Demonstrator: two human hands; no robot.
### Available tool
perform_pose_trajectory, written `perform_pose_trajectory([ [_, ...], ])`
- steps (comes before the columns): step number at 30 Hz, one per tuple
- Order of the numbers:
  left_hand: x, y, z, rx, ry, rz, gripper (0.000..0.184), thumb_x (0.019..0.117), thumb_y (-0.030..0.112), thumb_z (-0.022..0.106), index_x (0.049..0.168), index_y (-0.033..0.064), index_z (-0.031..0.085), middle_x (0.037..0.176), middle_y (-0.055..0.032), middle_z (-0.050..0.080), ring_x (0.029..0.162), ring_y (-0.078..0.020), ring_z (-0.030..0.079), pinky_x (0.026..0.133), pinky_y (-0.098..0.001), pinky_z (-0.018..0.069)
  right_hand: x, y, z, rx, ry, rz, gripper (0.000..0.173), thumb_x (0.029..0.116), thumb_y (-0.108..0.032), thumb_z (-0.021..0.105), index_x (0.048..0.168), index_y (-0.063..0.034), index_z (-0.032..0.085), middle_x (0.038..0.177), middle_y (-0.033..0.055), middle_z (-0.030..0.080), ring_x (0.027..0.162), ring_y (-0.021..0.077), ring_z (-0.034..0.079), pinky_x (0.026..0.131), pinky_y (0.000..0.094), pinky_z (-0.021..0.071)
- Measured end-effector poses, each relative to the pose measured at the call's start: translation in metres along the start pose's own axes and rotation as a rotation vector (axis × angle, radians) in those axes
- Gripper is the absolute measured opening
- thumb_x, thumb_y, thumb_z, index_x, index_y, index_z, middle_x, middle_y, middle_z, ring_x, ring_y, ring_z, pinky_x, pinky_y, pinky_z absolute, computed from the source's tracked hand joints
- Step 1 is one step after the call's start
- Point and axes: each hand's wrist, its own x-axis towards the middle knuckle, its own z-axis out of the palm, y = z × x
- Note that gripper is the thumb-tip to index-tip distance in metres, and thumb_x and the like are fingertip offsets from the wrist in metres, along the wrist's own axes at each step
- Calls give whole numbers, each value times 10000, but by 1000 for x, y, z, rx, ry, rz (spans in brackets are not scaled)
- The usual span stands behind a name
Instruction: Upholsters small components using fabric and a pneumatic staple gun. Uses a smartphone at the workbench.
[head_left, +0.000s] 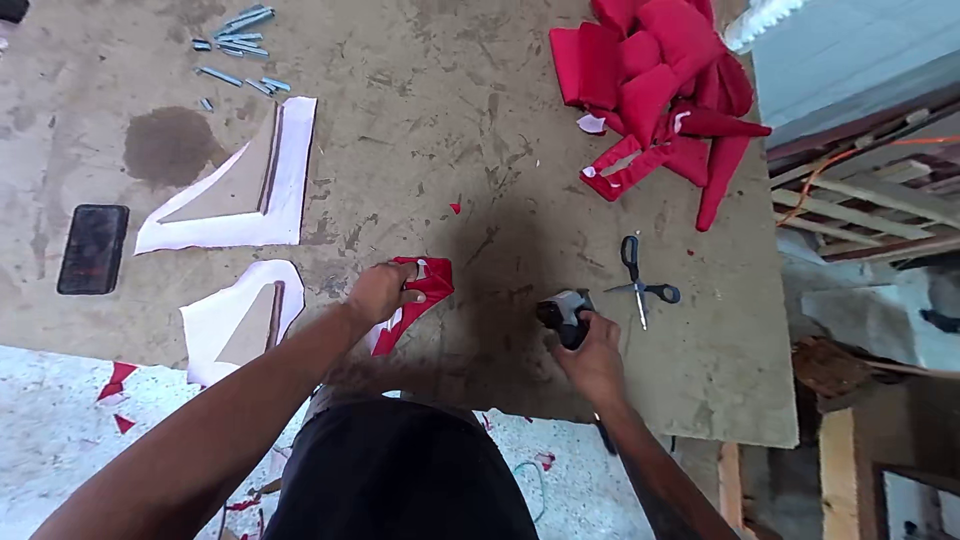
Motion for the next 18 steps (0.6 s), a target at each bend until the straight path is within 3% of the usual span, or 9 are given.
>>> perform_pose_trajectory([
  [2,-2,-3,-1,-9,2,4,400,939,545,670,1039,158,661,932,-79,688,921,-274,690,822,-547,572,-9,-36,-18,45,-88,39,704,812,-288,809,1397,-61,492,1134,216,648,965,383,671,803,624,552],
  [4,-4,-2,0,-30,2,9,388,942,526,674,1077,162,672,968,-77,699,964,-272,691,864,-545,566,-25,-68,-29,139,-218,0,364,925,-314,696,1181,-60,642,823,133,688,690,287,688,645,535,587],
  [5,-3,-3,0,-35,11,13,386,938,524,680,1083,166,675,971,-74,701,960,-271,693,861,-544,567,-33,-86,-30,201,-299,-56,272,947,-297,663,1114,-86,702,759,94,686,617,243,676,600,487,598],
  [9,-1,-6,1,-72,3,-3,385,923,532,694,1096,189,679,1012,-76,706,998,-285,691,878,-565,564,-53,-147,-10,68,-361,-337,200,911,-303,617,1052,-228,737,804,-29,675,683,129,643,624,421,565],
  [16,-5,-9,5,-96,24,30,360,935,511,688,1075,179,678,1000,-63,707,1016,-281,686,890,-569,558,-46,-168,8,-75,-399,-352,146,958,-298,627,999,-181,705,795,4,654,701,157,643,643,426,563],
  [18,-4,-9,5,-103,31,40,351,935,504,690,1056,175,680,984,-60,707,1005,-275,687,885,-561,560,-50,-172,7,-95,-417,-337,159,949,-321,615,1002,-207,713,799,-17,655,712,136,643,652,409,564],
])
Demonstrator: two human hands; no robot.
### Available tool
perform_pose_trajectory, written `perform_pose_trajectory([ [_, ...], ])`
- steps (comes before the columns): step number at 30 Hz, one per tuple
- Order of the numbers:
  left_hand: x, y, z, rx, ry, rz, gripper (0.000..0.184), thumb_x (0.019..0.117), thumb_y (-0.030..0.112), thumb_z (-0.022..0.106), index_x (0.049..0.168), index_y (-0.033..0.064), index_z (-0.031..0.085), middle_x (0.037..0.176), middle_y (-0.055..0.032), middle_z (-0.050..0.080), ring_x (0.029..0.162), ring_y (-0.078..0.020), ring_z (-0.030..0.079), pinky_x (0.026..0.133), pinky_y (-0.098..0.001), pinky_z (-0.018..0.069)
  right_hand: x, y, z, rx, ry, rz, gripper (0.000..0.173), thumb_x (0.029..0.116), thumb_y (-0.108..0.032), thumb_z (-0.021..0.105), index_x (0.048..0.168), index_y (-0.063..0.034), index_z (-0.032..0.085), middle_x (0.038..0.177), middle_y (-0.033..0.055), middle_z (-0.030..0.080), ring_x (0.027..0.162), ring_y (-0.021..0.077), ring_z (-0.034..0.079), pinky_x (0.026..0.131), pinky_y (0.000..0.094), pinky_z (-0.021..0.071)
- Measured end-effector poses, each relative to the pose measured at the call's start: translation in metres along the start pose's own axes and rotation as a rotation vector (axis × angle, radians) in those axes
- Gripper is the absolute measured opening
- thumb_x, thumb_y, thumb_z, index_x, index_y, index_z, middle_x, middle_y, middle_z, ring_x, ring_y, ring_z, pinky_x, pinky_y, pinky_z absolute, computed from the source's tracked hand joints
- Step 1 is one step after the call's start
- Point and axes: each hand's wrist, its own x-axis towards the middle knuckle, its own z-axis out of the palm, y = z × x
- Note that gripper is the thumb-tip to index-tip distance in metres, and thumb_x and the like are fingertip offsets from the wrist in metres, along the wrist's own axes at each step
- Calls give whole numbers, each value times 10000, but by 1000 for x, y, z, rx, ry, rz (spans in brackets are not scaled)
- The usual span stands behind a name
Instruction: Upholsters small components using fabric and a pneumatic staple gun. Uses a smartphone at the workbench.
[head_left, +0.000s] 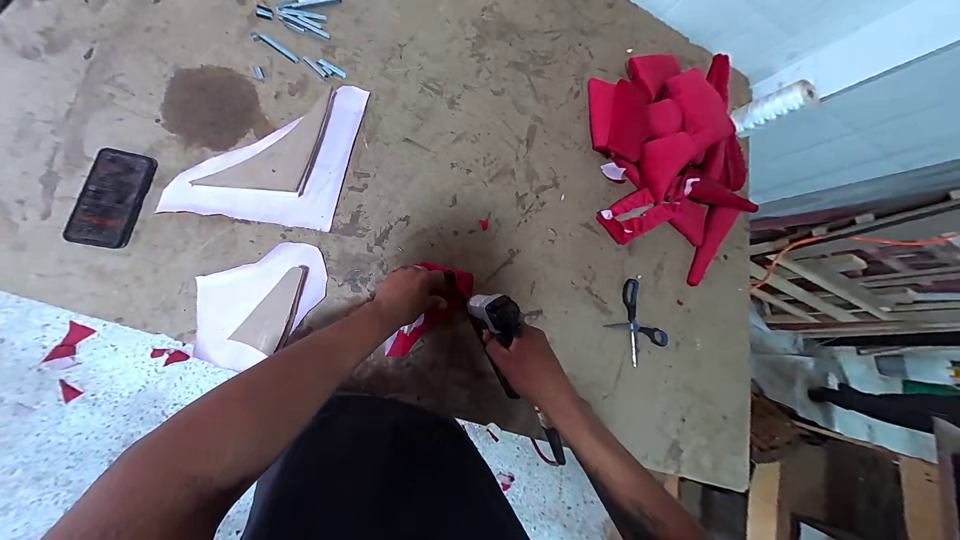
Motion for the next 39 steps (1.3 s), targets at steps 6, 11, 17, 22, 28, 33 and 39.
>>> perform_pose_trajectory([
  [6,1,-2,-1,9,11,27,333,953,477,679,987,147,659,908,-62,683,926,-269,685,828,-537,565,-9,-19,18,-22,-51,5,230,946,-370,594,1039,-201,718,869,-3,694,810,151,681,736,427,579],
  [11,3,-1,-2,37,-18,2,356,950,503,672,997,150,660,908,-70,685,924,-278,687,821,-542,570,-22,-33,31,31,-87,-54,270,944,-357,590,1106,-165,687,880,18,691,828,156,682,758,415,573],
  [17,6,1,-14,58,-59,70,347,962,459,676,1034,120,668,967,-92,691,972,-287,680,868,-547,560,-22,-32,27,68,-83,-21,267,926,-324,600,1141,-192,691,935,26,693,863,171,679,769,441,573],
  [22,-44,14,-8,-44,204,-21,231,965,337,677,1058,128,706,1087,-77,671,1033,-242,663,918,-492,572,-20,-37,24,6,-159,10,355,977,-351,583,1278,-172,633,1029,90,705,954,249,695,845,500,569],
  [28,-102,25,56,-52,436,-192,433,761,457,872,1024,154,707,1249,-48,622,1177,-241,605,967,-467,559,-25,-36,31,32,-141,24,349,972,-322,597,1275,-150,612,986,104,700,907,273,699,799,526,572],
  [33,-99,20,62,-128,555,-226,111,950,206,694,945,107,744,1104,-23,734,962,-182,716,854,-463,606,-23,-34,28,-1,-131,3,332,959,-329,608,1236,-147,623,964,90,691,885,262,692,779,518,566],
  [39,-97,12,57,-517,563,-447,174,883,281,804,770,193,705,822,60,727,729,-110,678,691,-440,581,-22,-23,33,59,-97,-59,323,962,-332,622,1236,-160,617,908,68,682,827,238,686,732,499,570],
])
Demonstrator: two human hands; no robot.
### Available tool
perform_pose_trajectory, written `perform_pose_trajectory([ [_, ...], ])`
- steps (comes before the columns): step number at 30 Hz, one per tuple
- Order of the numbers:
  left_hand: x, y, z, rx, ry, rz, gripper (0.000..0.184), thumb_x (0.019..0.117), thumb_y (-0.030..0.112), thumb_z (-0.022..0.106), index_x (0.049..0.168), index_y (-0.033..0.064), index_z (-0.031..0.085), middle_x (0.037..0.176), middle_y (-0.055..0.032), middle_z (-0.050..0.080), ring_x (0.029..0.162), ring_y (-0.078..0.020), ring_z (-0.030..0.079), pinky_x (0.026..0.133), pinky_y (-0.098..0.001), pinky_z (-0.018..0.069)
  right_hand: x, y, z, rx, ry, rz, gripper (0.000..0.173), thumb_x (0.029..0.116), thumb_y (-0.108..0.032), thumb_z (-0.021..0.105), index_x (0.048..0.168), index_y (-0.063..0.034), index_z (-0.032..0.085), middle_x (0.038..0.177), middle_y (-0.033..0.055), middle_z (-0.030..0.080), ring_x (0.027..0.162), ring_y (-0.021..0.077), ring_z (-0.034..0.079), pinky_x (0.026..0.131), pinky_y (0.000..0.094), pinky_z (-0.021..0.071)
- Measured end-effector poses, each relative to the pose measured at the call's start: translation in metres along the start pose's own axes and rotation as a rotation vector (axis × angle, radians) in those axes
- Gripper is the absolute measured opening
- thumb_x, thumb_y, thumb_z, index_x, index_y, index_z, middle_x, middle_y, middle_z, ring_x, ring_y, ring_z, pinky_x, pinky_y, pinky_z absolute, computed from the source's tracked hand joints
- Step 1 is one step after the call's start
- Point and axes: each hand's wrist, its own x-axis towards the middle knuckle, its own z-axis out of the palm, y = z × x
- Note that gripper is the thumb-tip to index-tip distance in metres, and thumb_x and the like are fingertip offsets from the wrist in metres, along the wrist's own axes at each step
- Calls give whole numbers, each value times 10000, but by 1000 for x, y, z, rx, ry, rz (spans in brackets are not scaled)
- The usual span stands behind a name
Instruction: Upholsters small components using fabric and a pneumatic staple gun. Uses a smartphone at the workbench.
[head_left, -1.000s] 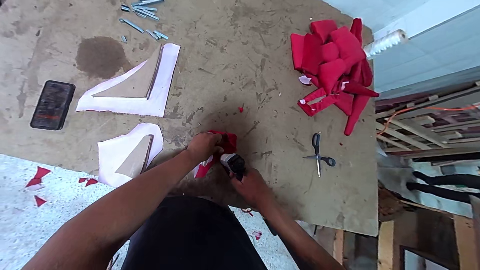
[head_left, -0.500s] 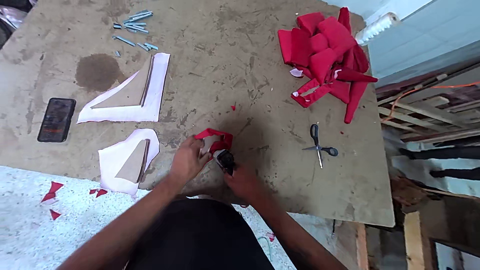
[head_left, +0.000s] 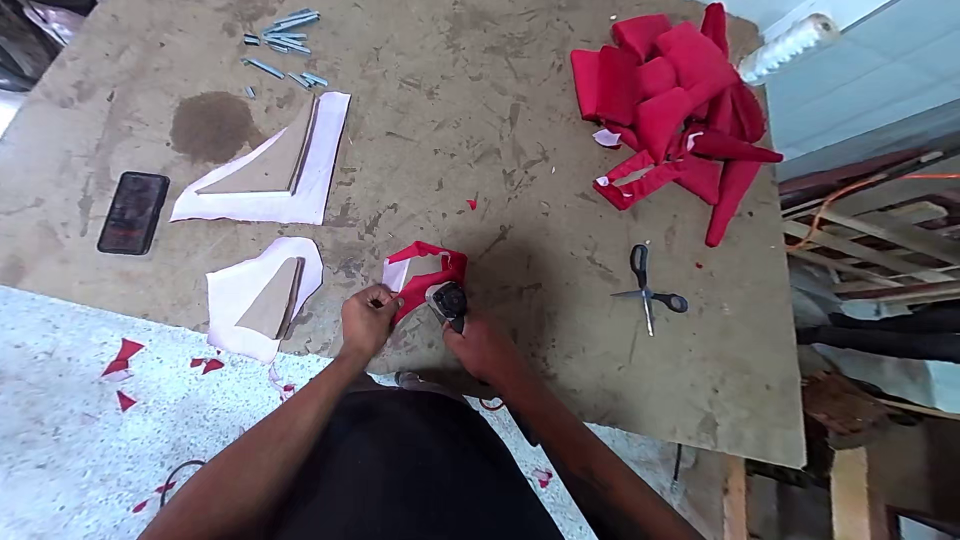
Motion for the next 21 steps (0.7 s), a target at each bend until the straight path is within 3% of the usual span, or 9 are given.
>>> perform_pose_trajectory([
  [4,7,-2,-6,-40,-42,-28,222,863,291,830,740,174,687,736,30,695,677,-138,659,646,-451,557,-1,-3,4,-28,13,-41,325,961,-329,620,1243,-166,621,893,59,680,806,223,681,724,487,572],
  [8,12,-6,-10,-65,-71,-17,205,856,287,835,757,165,703,751,12,701,689,-165,666,655,-481,562,-2,-6,8,-44,6,-5,287,969,-372,600,1165,-168,644,850,54,674,785,228,678,705,497,564],
  [13,23,-10,-16,-2,-124,-14,242,825,348,838,735,180,689,725,12,685,697,-173,668,667,-506,562,-5,-13,13,-20,0,11,267,945,-366,606,1129,-191,686,892,29,692,814,190,684,734,477,579],
  [16,26,-6,-20,146,-157,40,308,842,396,820,729,159,660,769,-16,682,752,-224,673,693,-546,560,-5,-19,19,-48,14,-5,229,934,-332,606,1075,-182,707,866,19,686,800,173,676,726,448,573],
  [18,29,-2,-25,250,-167,82,323,847,410,813,742,152,649,902,-19,681,828,-237,671,720,-545,567,-5,-25,20,-47,27,-26,206,930,-304,613,1049,-168,711,856,20,683,791,168,671,730,437,572],
  [21,38,-5,-25,350,-129,153,338,768,473,863,766,186,685,1016,-17,620,900,-230,641,744,-512,580,-8,-28,25,-41,52,-24,182,931,-289,623,1036,-164,703,847,23,677,785,165,670,722,433,575],
])
